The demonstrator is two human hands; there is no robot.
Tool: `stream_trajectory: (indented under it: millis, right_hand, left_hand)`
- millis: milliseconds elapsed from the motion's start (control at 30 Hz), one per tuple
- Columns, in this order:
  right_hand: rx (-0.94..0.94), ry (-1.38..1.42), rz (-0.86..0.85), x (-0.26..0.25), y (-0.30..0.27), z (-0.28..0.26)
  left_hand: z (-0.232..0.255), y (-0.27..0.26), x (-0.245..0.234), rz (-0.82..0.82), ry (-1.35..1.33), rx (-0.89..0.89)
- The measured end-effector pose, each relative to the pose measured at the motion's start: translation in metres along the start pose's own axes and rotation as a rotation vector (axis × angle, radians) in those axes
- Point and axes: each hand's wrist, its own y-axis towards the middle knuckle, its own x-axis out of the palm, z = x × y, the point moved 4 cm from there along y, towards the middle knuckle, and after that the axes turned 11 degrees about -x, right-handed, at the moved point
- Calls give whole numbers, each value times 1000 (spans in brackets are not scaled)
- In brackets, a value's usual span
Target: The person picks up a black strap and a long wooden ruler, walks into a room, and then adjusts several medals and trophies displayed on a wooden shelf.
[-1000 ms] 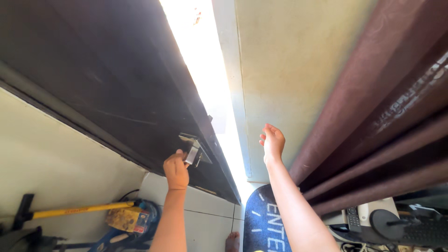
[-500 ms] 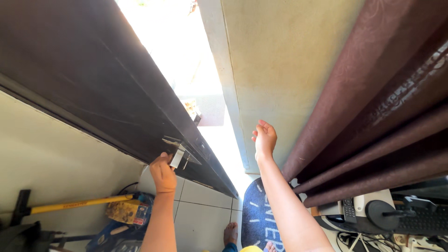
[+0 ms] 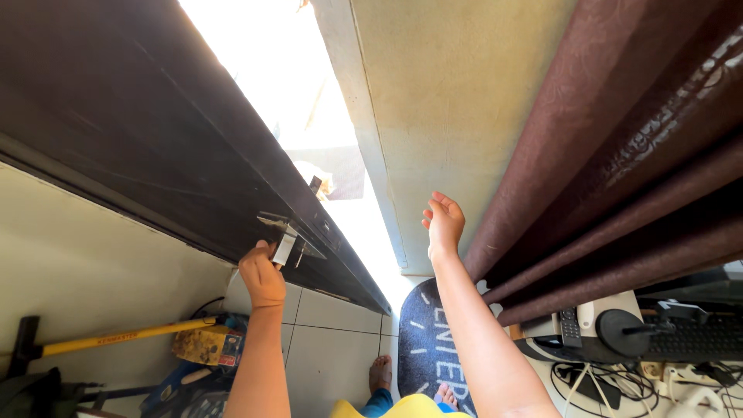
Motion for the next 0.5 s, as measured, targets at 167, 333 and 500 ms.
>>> stream_trajectory:
  millis: [167, 333, 500]
  right_hand:
    - [-8, -7, 10, -3, 2, -3]
    - [-31, 8, 17, -5, 3, -5]
    - [-55, 14, 24, -4, 6, -9]
  left_hand:
    - [-4, 0, 4, -31, -133, -128]
    - [2, 1, 1, -23, -112, -70]
    - [9, 2, 0, -41, -131, -64]
